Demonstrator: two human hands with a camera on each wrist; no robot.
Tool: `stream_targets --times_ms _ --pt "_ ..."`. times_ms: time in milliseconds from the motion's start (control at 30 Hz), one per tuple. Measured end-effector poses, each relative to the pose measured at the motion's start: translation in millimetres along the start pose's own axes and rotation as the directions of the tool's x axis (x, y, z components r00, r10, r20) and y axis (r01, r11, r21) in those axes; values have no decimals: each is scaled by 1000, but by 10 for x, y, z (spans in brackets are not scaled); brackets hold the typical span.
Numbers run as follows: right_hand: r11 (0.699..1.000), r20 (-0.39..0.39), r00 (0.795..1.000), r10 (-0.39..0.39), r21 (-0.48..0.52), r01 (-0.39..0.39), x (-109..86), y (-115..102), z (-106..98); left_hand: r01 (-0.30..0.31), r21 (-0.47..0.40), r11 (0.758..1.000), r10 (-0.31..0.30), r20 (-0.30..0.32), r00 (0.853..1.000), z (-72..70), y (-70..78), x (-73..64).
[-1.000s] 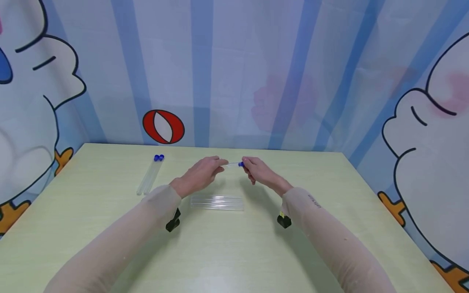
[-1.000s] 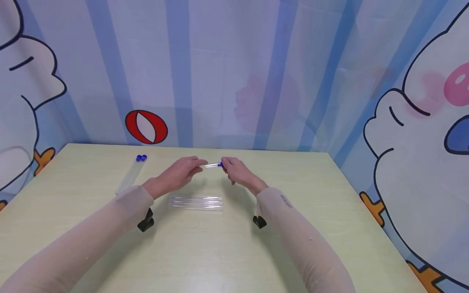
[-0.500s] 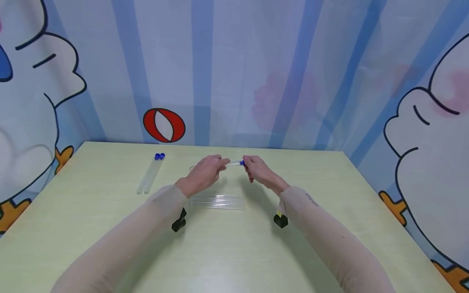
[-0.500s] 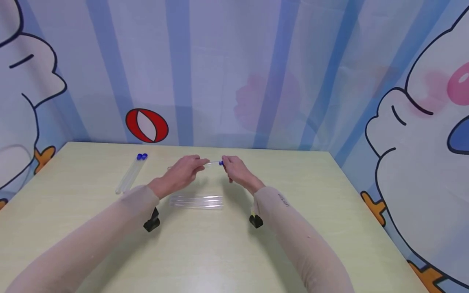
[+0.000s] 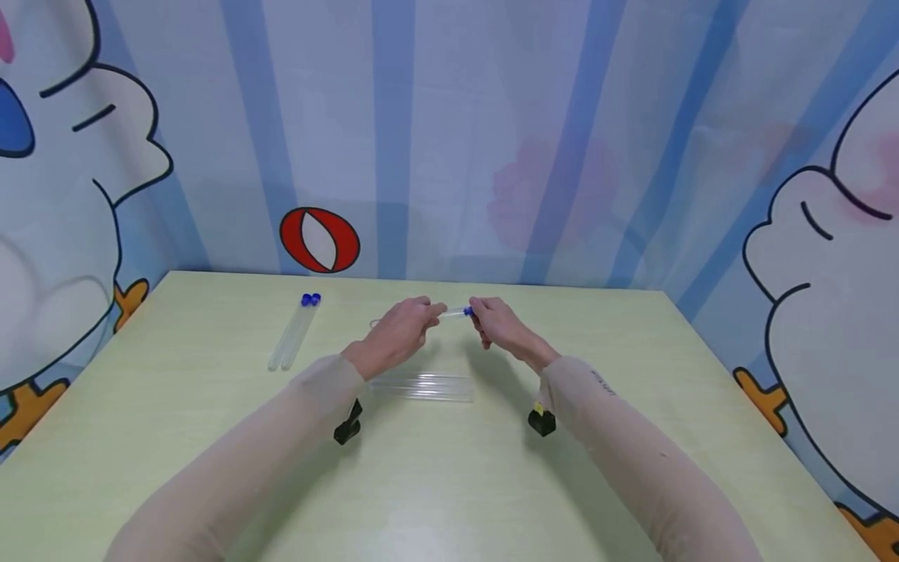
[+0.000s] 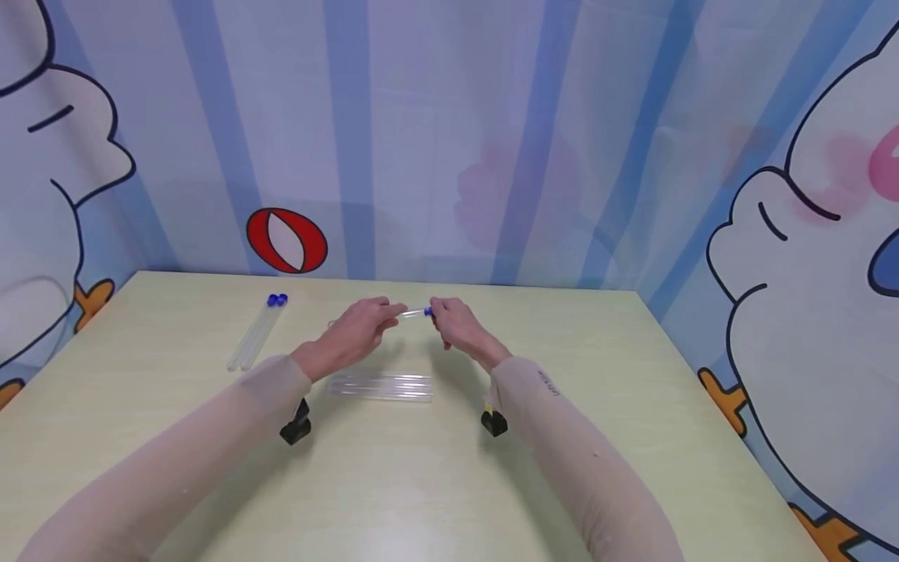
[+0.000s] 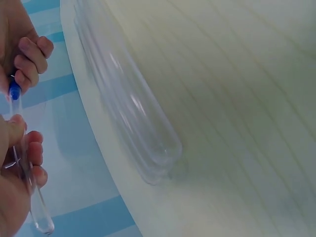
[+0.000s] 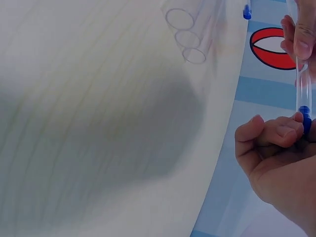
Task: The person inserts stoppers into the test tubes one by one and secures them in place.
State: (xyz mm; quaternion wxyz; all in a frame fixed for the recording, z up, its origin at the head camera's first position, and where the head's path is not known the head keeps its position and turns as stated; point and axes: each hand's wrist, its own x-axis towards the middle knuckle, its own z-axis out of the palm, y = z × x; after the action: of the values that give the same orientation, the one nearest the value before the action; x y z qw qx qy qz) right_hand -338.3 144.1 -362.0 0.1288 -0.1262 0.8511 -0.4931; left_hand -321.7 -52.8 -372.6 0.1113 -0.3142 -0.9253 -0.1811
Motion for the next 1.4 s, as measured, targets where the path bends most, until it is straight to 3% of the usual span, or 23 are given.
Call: stream_targets --times_ms 100,367,667,1100,1400 --pt "1000 10 1000 6 -22 -6 0 -8 -43 -6 1 1000 6 -3 1000 -3 6 9" --pt "998 27 1000 1 -69 1 26 -11 -99 -34 116 993 36 -18 999 -20 15 -24" --pt "995 33 999 -4 -100 8 31 -74 -130 -38 103 994 36 13 999 -32 12 -55" --pt "981 -14 1000 26 -194 -28 31 17 -236 94 148 984 -94 -6 996 -97 -155 -145" --pt "972 -12 999 32 -233 -34 -47 145 -396 215 131 968 -216 -5 976 -177 -376 -244"
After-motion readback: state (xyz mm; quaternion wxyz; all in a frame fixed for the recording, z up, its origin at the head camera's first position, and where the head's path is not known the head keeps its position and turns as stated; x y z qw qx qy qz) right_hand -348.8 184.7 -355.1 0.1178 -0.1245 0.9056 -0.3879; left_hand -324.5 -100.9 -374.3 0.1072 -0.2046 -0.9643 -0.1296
